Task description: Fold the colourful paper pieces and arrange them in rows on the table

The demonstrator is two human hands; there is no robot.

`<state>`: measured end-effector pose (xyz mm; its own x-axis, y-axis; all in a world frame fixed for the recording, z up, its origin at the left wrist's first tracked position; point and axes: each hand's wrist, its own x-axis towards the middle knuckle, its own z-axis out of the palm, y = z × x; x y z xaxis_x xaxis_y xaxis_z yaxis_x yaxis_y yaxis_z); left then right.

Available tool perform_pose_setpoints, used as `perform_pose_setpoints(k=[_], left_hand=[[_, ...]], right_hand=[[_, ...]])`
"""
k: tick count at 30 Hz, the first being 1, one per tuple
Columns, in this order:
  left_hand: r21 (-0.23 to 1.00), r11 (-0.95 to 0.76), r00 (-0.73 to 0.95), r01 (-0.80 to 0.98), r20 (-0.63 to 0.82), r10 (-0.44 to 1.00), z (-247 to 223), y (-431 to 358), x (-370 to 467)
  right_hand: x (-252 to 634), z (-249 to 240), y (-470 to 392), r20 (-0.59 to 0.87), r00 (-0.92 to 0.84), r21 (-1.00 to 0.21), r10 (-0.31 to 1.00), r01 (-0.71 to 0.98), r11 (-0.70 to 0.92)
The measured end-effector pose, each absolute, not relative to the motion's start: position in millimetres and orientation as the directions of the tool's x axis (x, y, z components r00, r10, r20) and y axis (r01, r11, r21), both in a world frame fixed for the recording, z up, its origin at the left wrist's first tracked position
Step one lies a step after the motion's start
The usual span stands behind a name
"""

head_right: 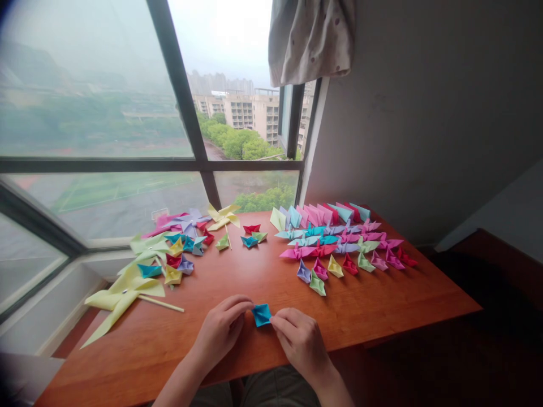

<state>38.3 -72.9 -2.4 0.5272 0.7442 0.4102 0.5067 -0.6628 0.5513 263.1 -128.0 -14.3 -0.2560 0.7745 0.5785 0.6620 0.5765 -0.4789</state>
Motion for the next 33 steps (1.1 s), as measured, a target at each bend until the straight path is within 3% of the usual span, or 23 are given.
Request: perform_pose_setpoints(k=[6, 12, 19, 33], left_hand=[[0.598, -0.605, 0.452, 0.526, 0.406, 0.794, -6, -72, 36], [0.597, -0.567, 0.448, 0.568, 0.354, 0.821, -3, -71, 37], [0.585, -0.558, 0.480, 0.589, 0.303, 0.823, 3, -72, 40], [0.583, -0.549, 0.479, 0.599, 0.289, 0.829, 3, -72, 41]], right_hand=[[260, -19, -128, 0.615, -0.147, -0.492, 0.775, 0.697, 0.522], [273, -14, -137, 0.737, 0.065, -0.472, 0.672, 0.763, 0.443], [348, -3, -145, 0.721, 0.254, -0.440, 0.645, 0.887, 0.142], [394, -46, -131, 0.738, 0.125, -0.144, 0.663, 0.989, -0.026]])
